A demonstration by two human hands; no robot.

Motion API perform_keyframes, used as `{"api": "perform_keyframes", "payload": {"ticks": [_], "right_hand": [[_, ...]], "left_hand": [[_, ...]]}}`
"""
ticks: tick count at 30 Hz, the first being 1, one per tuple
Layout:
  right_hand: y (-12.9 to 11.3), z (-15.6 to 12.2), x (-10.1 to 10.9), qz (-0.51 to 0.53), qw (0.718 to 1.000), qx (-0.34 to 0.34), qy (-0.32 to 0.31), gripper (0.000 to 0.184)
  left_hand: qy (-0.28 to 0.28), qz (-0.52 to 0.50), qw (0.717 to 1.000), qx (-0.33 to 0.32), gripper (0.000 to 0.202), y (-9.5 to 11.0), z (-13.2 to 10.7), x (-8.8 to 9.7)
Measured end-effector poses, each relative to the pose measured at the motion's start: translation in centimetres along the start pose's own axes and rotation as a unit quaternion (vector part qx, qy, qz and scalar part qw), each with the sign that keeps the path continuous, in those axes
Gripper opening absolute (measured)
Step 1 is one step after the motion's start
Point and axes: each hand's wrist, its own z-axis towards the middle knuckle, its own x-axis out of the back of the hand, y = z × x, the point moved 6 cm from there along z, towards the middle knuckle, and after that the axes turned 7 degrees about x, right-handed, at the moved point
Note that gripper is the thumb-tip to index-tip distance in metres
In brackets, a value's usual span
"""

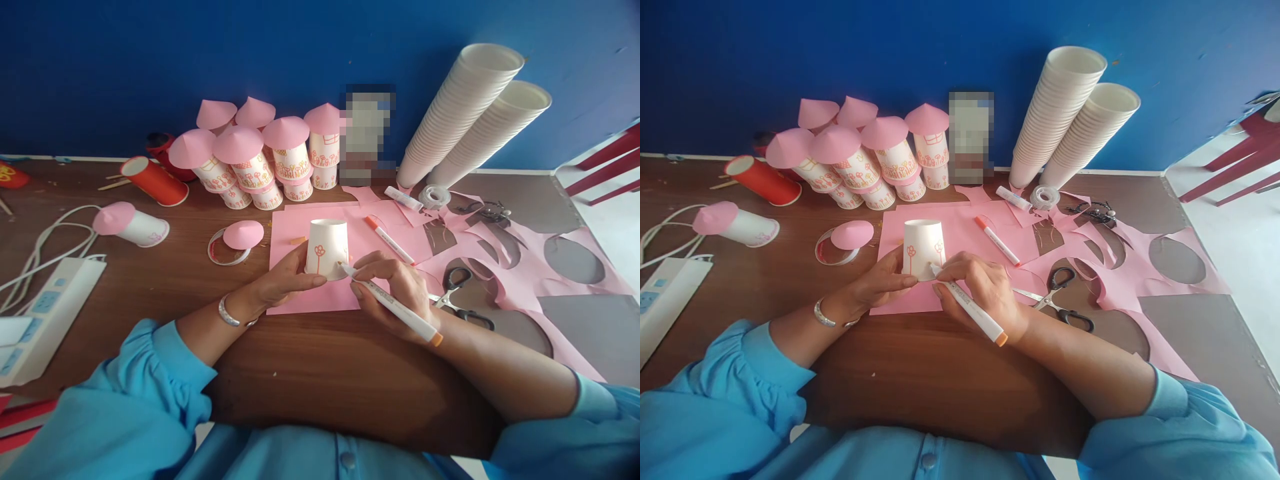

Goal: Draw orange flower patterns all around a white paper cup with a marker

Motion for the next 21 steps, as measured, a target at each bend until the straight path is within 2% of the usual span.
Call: {"api": "perform_keyframes", "payload": {"ticks": [15,21], "right_hand": [[0.05,-0.04,-0.20,-0.015,1.000,-0.013,-0.010,0.013],[-0.39,0.16,-0.50,0.022,0.999,0.008,-0.029,0.017]], "left_hand": [[0.006,0.019,1.000,0.000,0.064,0.32,-0.01,-0.11],[-0.005,0.002,1.000,-0.006,0.060,0.10,0.02,-0.12]]}}
